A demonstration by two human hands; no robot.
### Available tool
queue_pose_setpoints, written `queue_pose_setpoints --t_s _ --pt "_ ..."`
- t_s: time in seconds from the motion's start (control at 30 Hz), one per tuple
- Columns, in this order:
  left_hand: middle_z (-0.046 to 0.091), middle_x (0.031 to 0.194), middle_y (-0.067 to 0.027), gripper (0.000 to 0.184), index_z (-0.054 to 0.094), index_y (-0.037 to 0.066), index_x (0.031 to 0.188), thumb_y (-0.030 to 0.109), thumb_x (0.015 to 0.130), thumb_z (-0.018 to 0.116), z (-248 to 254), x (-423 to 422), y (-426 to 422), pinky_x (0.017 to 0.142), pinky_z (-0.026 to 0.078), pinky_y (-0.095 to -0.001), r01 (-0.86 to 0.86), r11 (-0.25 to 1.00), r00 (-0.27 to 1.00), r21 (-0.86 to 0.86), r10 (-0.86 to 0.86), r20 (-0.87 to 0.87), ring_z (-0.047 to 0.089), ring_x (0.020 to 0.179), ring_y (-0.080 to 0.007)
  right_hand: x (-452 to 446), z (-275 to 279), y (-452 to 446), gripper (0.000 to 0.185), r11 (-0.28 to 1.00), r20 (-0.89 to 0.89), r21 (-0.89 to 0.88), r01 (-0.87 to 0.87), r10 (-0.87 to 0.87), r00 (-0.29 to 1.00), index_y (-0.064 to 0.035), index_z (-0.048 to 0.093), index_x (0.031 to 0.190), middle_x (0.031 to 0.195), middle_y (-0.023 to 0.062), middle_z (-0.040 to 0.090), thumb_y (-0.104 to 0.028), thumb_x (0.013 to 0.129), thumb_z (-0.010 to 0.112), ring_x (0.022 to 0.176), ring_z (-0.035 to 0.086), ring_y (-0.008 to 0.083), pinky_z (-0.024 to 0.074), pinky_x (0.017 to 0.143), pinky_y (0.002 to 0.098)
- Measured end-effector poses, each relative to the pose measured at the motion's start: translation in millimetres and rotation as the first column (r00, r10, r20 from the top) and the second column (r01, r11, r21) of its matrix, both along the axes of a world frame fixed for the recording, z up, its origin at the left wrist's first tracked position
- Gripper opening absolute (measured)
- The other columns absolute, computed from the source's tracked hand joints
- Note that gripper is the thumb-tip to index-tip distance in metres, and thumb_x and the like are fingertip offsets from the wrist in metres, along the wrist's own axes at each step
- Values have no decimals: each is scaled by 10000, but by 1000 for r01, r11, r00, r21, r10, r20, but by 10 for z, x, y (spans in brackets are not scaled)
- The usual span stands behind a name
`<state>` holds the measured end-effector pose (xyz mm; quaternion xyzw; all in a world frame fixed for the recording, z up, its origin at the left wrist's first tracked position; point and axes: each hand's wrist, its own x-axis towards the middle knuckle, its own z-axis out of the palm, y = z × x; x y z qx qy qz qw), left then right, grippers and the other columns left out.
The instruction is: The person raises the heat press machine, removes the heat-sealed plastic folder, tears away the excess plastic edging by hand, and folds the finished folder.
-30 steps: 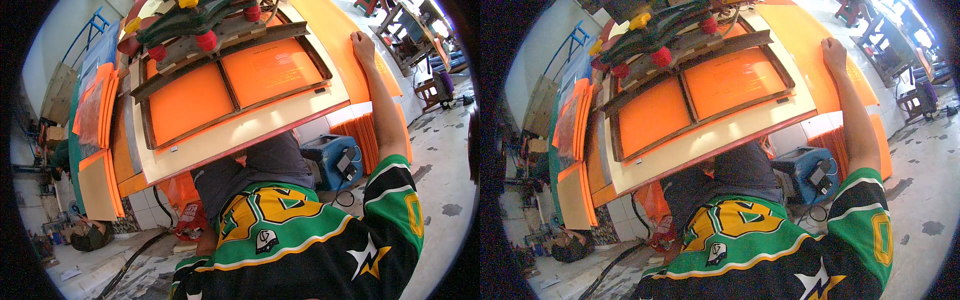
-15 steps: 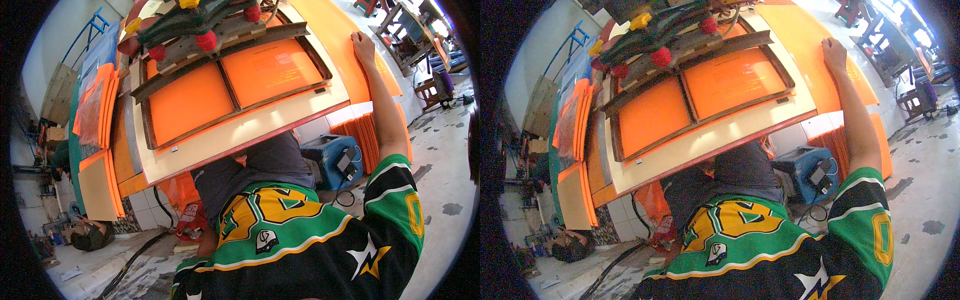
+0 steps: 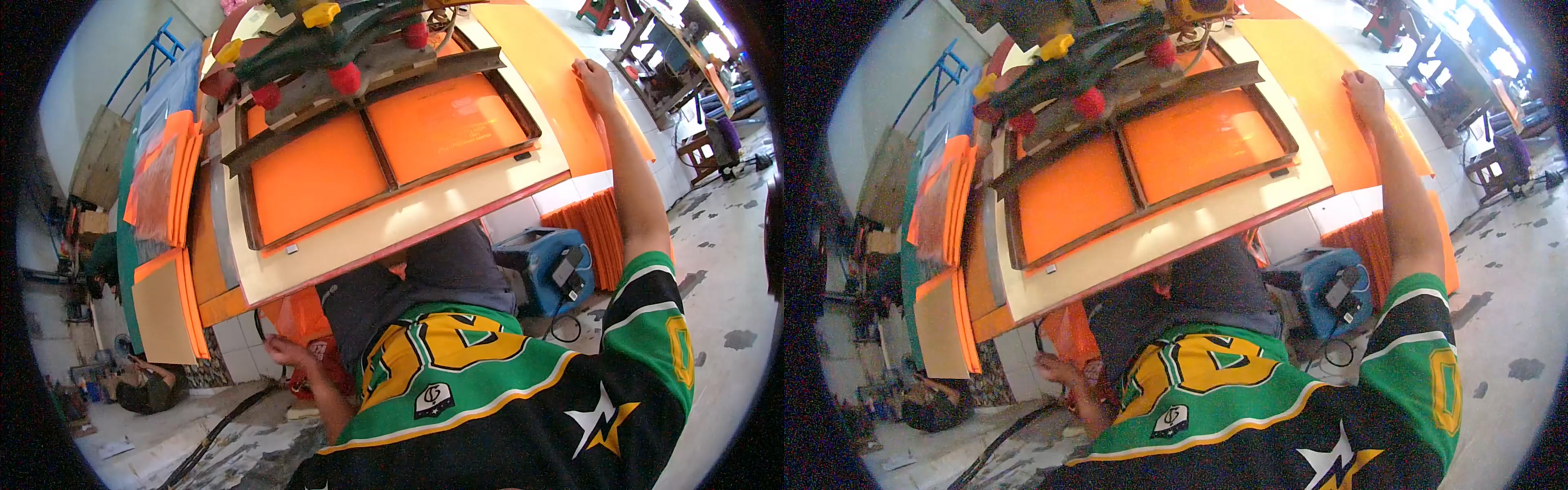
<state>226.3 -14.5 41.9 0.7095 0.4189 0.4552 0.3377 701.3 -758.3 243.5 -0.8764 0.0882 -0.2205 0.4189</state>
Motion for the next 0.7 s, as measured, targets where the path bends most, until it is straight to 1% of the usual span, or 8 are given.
queue_pose_setpoints --t_s 0.1,0.17,0.23,0.3,0.4,0.5,0.57,0.7 --pt "415 744 -6 305 498 22 819 223 1044 449 931 221 67 571 349 -281 -6 992 970 128 -25 242 405 642 -126 332 78 -416 360 982 -221 18 -186 185 957 39 684 1042 906 73 714 -308 971 619 847 665 149 505 780 279" --pt "404 736 3 313 478 35 801 222 1049 440 1666 340 60 568 333 -256 105 964 956 244 -165 241 399 647 -108 195 396 -136 355 957 -209 -260 -132 77 975 30 668 1087 906 83 715 -304 976 620 861 666 155 511 790 287" --pt "406 725 8 298 493 37 804 212 1045 477 2234 558 -66 566 319 -235 273 924 909 269 -339 242 393 646 -97 -354 827 663 357 915 135 -391 -95 160 978 -1 692 1024 882 110 715 -339 946 609 823 661 182 513 774 331" --pt "437 737 1 255 538 15 837 187 1026 532 2670 949 -341 583 343 -237 545 819 791 182 -573 212 411 652 -104 -816 1105 1367 310 891 77 -310 -332 372 925 -23 694 1069 940 128 731 -299 962 600 867 691 251 524 808 378" --pt "572 835 -75 214 588 -30 980 182 1004 577 3246 1577 -914 679 440 -288 884 426 468 194 -806 -363 542 740 -161 -1316 1161 2141 332 638 -211 -321 -700 673 709 -30 686 1127 1112 141 713 -318 998 582 1051 663 280 502 939 406" --pt "664 1105 -208 347 607 -49 1156 262 1002 588 3113 2206 -1088 909 494 -404 983 54 157 174 -737 -658 647 1044 -307 -1360 825 2496 543 240 -419 -437 -867 798 432 -74 537 1407 1509 176 464 -465 1034 486 1400 429 326 327 1165 458" --pt "542 1414 -221 493 536 2 1369 346 1016 550 2947 2491 -1178 1144 358 -429 1000 14 16 8 -724 -689 487 1350 -355 -1275 617 2651 634 231 -441 -496 -837 763 472 -61 441 1469 1559 205 361 -517 1028 444 1452 323 358 285 1182 500" --pt "378 1556 -223 621 380 31 1510 402 1028 505 2451 2987 -1135 1220 238 -422 1000 -23 -28 -18 -604 -796 327 1469 -352 -1029 376 2830 805 195 -402 -667 -719 719 567 -120 238 1587 1650 199 160 -669 1003 315 1514 166 404 124 1211 591"
